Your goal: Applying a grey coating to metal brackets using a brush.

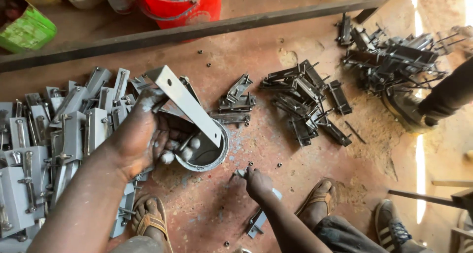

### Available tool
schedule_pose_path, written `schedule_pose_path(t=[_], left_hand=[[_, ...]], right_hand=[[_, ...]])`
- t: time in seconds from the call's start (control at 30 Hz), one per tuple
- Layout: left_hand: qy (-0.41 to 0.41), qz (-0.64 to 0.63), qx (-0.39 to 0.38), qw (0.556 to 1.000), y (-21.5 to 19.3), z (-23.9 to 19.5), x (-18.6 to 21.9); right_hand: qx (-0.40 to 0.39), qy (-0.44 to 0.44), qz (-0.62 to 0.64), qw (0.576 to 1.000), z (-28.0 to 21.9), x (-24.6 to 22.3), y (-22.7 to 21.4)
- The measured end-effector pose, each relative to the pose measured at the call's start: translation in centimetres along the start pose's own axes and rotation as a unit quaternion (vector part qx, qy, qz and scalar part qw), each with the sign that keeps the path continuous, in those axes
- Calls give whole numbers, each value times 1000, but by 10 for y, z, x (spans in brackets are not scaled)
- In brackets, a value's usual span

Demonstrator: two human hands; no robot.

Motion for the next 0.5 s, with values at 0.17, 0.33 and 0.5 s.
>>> schedule_pose_path(t=[0.17, 0.33, 0.5], left_hand=[[-17, -45, 5, 999, 22, -19, 23], [-6, -67, -48, 997, 28, -3, 6], [-18, -44, -46, 998, 40, -16, 5]], right_hand=[[265, -114, 52, 956, 29, 11, -49], [250, -53, 269, 929, -68, -34, -267], [280, -111, 588, 751, -129, -36, -341]])
Point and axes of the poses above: each hand's wrist, its own z-axis towards the middle knuckle, its own y-axis out of the palm, x = y × z, the point moved 6 cm from there along z, towards the middle knuckle, and after that the axes turned 9 degrees about x, right-handed, at the moved point
